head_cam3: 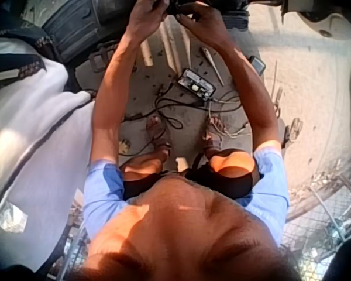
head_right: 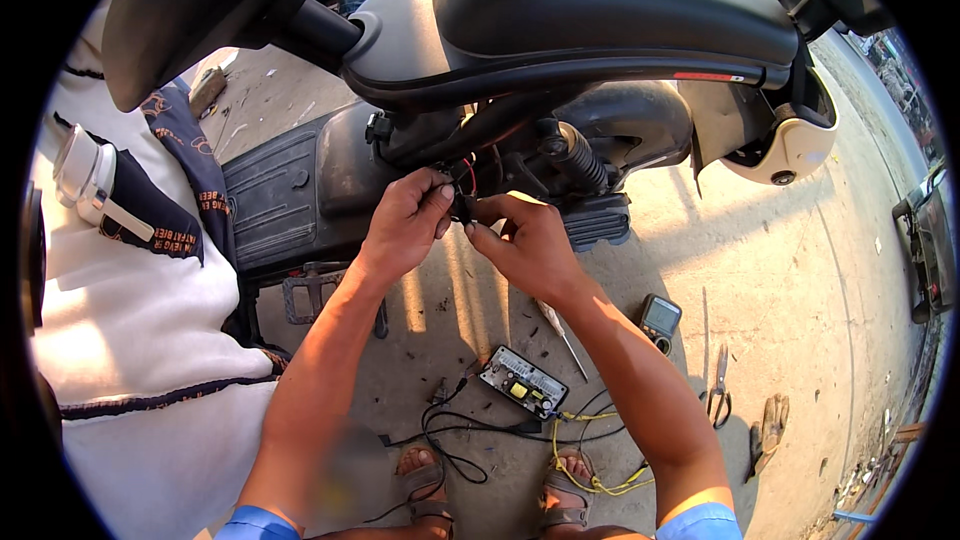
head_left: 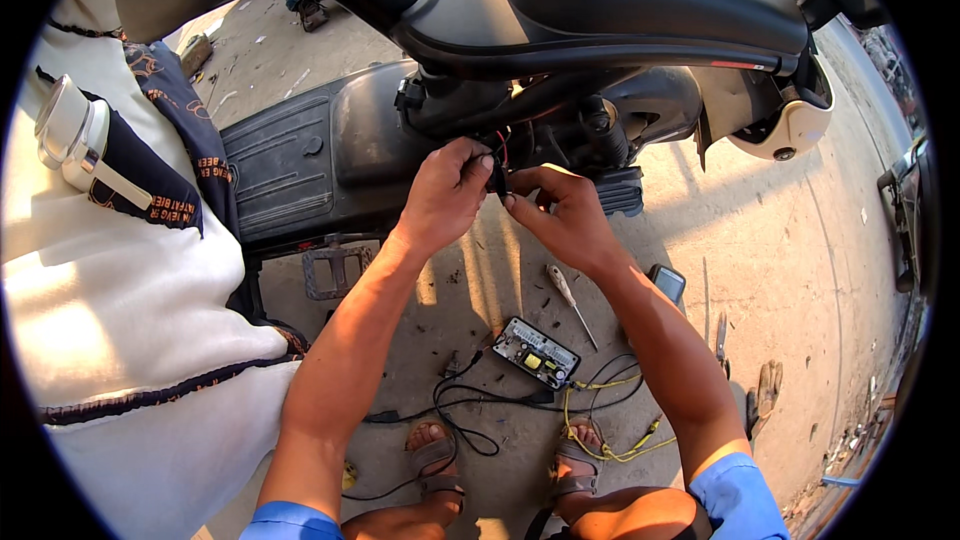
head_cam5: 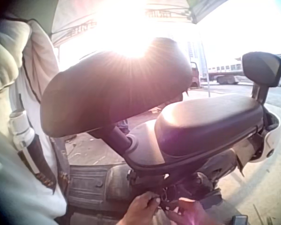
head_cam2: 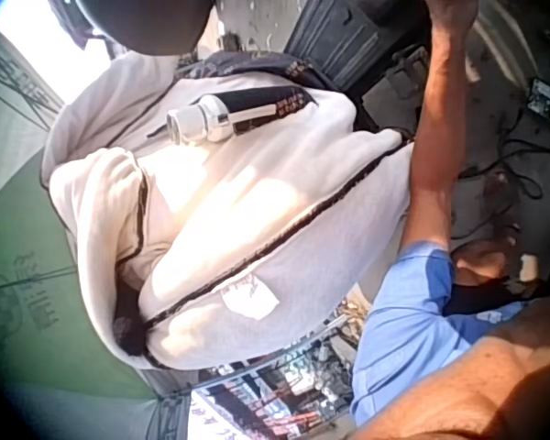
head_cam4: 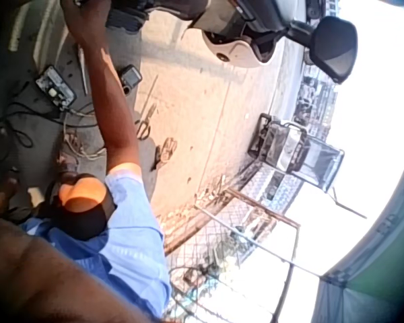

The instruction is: The person repairs wiring on a motorcycle by stripping wire insulation, twisting exposed conductors, and securing connections with electrical tape. The person uses pliers to strip the wires and wraps the taped connections around the motorcycle's frame.

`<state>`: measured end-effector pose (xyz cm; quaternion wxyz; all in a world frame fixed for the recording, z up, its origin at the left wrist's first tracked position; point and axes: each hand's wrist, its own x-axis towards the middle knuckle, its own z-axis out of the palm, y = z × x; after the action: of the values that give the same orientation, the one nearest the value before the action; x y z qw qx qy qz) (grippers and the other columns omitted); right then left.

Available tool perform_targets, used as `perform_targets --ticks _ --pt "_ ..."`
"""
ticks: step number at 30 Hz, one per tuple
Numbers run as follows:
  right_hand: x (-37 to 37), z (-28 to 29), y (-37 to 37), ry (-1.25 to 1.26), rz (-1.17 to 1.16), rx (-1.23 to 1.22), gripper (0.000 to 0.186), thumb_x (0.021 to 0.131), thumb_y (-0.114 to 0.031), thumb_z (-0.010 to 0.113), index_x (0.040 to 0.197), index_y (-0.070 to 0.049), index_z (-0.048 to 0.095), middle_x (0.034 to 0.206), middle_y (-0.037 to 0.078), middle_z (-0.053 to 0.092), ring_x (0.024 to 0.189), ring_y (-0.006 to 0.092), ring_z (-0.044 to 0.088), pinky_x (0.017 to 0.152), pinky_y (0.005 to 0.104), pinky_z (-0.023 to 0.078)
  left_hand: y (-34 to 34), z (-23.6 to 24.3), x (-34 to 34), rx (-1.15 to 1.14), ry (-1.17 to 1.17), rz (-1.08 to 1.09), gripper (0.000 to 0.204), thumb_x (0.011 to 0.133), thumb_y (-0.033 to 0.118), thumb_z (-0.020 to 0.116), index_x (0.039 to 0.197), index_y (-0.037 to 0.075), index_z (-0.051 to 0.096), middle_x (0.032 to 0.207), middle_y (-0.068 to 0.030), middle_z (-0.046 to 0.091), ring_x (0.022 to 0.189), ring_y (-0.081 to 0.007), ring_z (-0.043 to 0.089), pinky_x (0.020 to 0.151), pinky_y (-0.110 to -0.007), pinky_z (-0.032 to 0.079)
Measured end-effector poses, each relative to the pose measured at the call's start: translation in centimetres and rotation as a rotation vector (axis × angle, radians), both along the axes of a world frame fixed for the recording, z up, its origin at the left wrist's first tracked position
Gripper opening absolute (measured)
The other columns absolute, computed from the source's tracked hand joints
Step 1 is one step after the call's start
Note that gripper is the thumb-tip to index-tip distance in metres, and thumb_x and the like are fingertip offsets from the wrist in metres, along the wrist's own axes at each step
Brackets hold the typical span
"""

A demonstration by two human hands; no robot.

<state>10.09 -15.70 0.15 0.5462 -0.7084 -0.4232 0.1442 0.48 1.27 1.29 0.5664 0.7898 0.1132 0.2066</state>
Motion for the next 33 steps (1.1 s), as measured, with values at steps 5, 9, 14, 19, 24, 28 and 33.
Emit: perform_targets --ticks 5,9,14,19,24,28,33 --pt "-0.2 0.3 1.0 -0.083 -0.062 0.000 0.023 0.090 -0.013 0.073 0.105 0.004 0.073 0.085 0.008 0.073 0.070 0.0091 0.060 0.064 0.0281 0.050 0.3 -0.5 0.1 0.050 -0.002 0.017 0.016 0.100 0.010 0.059 0.095 -0.005 0.062 0.066 -0.0104 0.060 0.058 -0.0162 0.055 0.056 -0.034 0.046" --pt "-0.1 -0.1 1.4 -0.175 -0.076 0.008 0.020 0.089 -0.012 0.072 0.101 0.004 0.073 0.081 0.012 0.072 0.068 0.0113 0.063 0.063 0.0301 0.051 0.3 -0.5 0.2 0.061 0.014 0.034 0.015 0.099 0.010 0.060 0.095 -0.005 0.063 0.069 -0.0137 0.062 0.061 -0.0198 0.057 0.060 -0.036 0.047" --pt "-0.1 -0.2 1.5 -0.192 -0.083 0.006 0.017 0.088 -0.009 0.070 0.096 0.005 0.071 0.076 0.014 0.070 0.066 0.0141 0.063 0.063 0.0323 0.051 0.4 -0.7 0.1 0.068 0.005 0.022 0.014 0.099 0.009 0.060 0.096 -0.005 0.064 0.070 -0.0147 0.062 0.062 -0.0210 0.057 0.061 -0.037 0.047" --pt "0.3 -0.1 0.6 -0.066 0.009 -0.041 0.017 0.090 -0.011 0.067 0.095 0.006 0.068 0.072 0.012 0.067 0.064 0.0113 0.055 0.061 0.0329 0.047 0.3 -0.2 -0.5 0.109 0.018 -0.022 0.013 0.101 0.008 0.060 0.102 -0.004 0.064 0.070 -0.0032 0.056 0.063 -0.0104 0.052 0.057 -0.028 0.043" --pt "0.6 0.3 0.0 0.000 0.081 -0.144 0.022 0.089 -0.015 0.067 0.097 0.006 0.070 0.077 0.016 0.068 0.070 0.0172 0.061 0.065 0.0344 0.049 -1.2 -0.6 -1.3 0.114 -0.144 0.097 0.015 0.101 0.008 0.061 0.108 -0.004 0.066 0.073 0.0010 0.059 0.068 -0.0064 0.053 0.062 -0.025 0.045" --pt "0.7 0.3 -0.1 0.013 0.065 -0.184 0.027 0.088 -0.019 0.067 0.098 0.006 0.071 0.078 0.017 0.070 0.069 0.0194 0.066 0.066 0.0355 0.051 -2.5 -2.0 -2.9 0.135 -0.025 0.223 0.020 0.099 0.014 0.066 0.104 -0.005 0.069 0.075 0.0013 0.061 0.071 -0.0052 0.052 0.064 -0.024 0.045" --pt "0.7 0.1 0.1 0.054 0.056 -0.205 0.027 0.088 -0.019 0.066 0.095 0.006 0.072 0.072 0.015 0.068 0.064 0.0167 0.062 0.062 0.0352 0.050 -4.0 -2.4 -3.4 -0.162 0.123 0.115 0.024 0.097 0.018 0.068 0.101 -0.005 0.070 0.075 0.0047 0.058 0.068 -0.0030 0.048 0.059 -0.023 0.038"
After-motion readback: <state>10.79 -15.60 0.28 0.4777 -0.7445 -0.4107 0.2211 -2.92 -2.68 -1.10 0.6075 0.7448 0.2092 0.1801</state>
